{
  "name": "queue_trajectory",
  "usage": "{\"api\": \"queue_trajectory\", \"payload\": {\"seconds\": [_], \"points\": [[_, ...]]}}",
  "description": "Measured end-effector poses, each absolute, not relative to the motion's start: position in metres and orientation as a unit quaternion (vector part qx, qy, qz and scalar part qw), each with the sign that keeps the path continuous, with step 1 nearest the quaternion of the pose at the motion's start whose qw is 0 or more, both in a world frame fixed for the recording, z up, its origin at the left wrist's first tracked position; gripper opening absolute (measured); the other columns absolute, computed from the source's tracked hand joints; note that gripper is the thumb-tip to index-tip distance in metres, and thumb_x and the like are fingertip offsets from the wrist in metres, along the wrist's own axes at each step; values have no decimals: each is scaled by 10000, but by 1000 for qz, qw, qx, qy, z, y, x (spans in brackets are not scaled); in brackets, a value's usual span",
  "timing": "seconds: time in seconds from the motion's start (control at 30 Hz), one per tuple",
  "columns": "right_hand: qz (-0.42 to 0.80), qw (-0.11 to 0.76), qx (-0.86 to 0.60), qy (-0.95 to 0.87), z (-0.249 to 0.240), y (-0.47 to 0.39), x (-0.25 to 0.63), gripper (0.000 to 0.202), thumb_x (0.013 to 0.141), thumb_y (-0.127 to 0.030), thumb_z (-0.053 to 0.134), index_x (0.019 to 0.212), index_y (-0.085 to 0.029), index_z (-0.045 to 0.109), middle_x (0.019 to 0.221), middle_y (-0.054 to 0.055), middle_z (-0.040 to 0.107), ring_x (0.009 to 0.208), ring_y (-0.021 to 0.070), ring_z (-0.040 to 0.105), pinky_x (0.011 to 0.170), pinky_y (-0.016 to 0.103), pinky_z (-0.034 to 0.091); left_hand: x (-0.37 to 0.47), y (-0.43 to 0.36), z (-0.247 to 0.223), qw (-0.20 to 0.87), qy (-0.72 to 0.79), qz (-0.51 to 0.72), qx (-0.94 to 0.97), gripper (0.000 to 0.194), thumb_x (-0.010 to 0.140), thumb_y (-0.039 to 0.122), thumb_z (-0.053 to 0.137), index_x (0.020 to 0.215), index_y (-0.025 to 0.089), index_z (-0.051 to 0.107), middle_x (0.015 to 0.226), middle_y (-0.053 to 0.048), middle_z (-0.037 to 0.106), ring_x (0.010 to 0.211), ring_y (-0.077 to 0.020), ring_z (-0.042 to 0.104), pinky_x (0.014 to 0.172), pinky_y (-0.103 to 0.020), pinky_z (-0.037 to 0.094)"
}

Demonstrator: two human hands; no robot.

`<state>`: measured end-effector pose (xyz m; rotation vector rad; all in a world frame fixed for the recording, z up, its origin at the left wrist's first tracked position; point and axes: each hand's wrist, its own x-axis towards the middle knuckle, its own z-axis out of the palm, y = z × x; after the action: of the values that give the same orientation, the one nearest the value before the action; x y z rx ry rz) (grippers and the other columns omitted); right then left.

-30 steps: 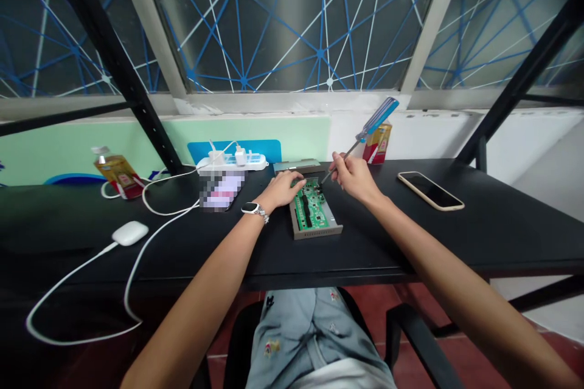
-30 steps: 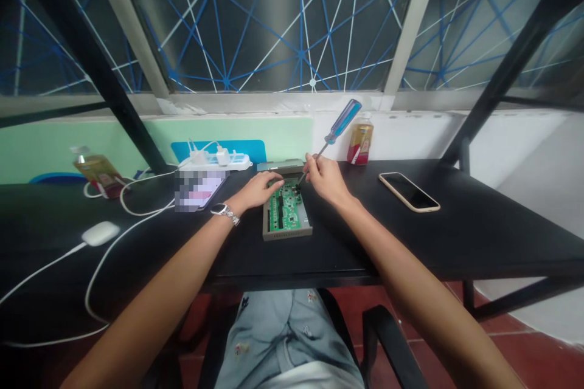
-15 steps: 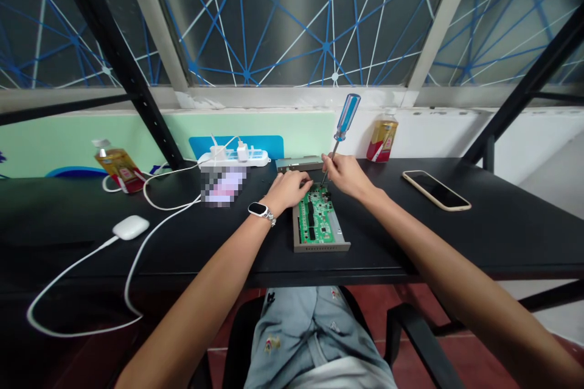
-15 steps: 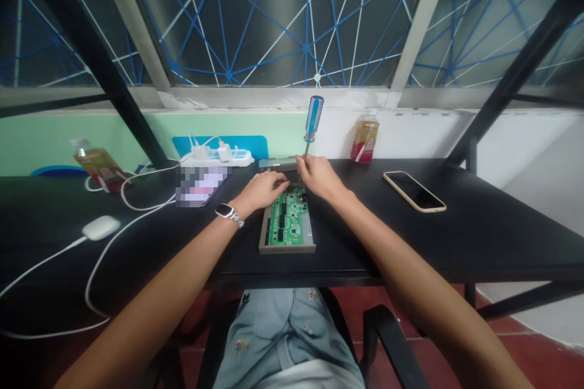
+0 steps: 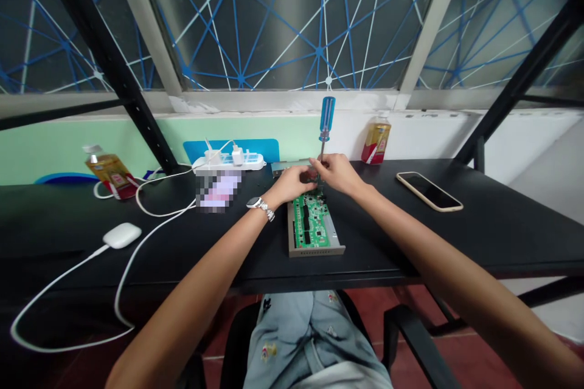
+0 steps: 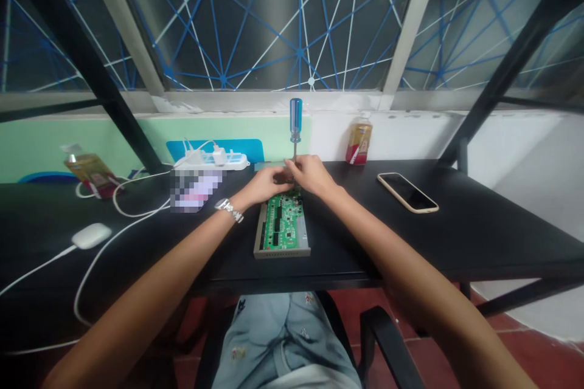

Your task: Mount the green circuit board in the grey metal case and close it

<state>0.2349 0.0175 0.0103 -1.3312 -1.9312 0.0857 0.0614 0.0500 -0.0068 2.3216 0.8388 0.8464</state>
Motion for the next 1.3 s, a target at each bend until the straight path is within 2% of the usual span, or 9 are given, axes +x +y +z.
{"api": "queue_trajectory", "payload": {"seconds": [0.1, 0.27, 0.5, 0.7, 0.87, 1.03, 1.17, 1.3], "points": [[42, 398, -511, -760, 9, 21, 233, 460, 949, -455, 473, 625, -160, 611, 595, 51, 643, 552, 149, 534, 584, 276, 361, 74, 59, -8, 345, 303, 317, 830, 149, 692, 197, 723, 800, 112, 668, 818, -79, 720, 783, -201, 663, 714, -303, 500], [51, 429, -515, -741, 3, 21, 235, 471, 909, -518, 510, 604, -164, 570, 539, 17, 575, 526, 129, 482, 527, 265, 321, 79, 60, -17, 344, 313, 368, 805, 127, 705, 220, 690, 678, 106, 641, 717, -59, 693, 703, -187, 633, 665, -288, 474], [146, 441, -459, -758, 7, 13, 242, 284, 861, -428, 574, 832, -160, 663, 644, 14, 645, 558, 133, 519, 547, 249, 386, 74, 51, -21, 349, 299, 379, 803, 165, 748, 286, 708, 756, 121, 702, 734, -46, 705, 770, -199, 641, 729, -309, 502], [154, 494, -474, -712, 2, 16, 243, 300, 806, -455, 639, 769, -158, 627, 627, 17, 617, 552, 129, 505, 523, 245, 375, 79, 47, -23, 339, 318, 411, 784, 166, 750, 272, 732, 808, 119, 703, 780, -67, 719, 801, -209, 654, 763, -326, 512], [155, 479, -466, -728, -1, 18, 246, 265, 818, -409, 619, 873, -154, 667, 644, -1, 609, 548, 122, 488, 551, 253, 379, 80, 48, -20, 345, 303, 391, 798, 114, 798, 209, 654, 781, 104, 698, 773, -70, 722, 806, -214, 673, 778, -332, 509], [158, 498, -474, -709, -1, 18, 246, 256, 802, -411, 630, 776, -156, 630, 627, 1, 593, 548, 123, 480, 538, 252, 367, 80, 49, -21, 321, 301, 396, 806, 141, 800, 237, 668, 860, 113, 698, 852, -86, 735, 864, -227, 676, 774, -327, 511], [166, 499, -473, -707, 0, 17, 245, 247, 788, -402, 643, 820, -157, 647, 665, 10, 619, 547, 125, 496, 535, 252, 382, 81, 49, -21, 319, 308, 387, 808, 131, 824, 223, 631, 814, 109, 693, 807, -87, 727, 828, -225, 674, 762, -332, 512], [157, 500, -473, -708, 0, 17, 245, 248, 804, -407, 621, 814, -161, 652, 709, 27, 650, 581, 136, 517, 565, 262, 408, 81, 48, -20, 313, 285, 386, 820, 119, 831, 212, 624, 849, 123, 700, 853, -84, 733, 888, -228, 674, 813, -342, 513]]}}
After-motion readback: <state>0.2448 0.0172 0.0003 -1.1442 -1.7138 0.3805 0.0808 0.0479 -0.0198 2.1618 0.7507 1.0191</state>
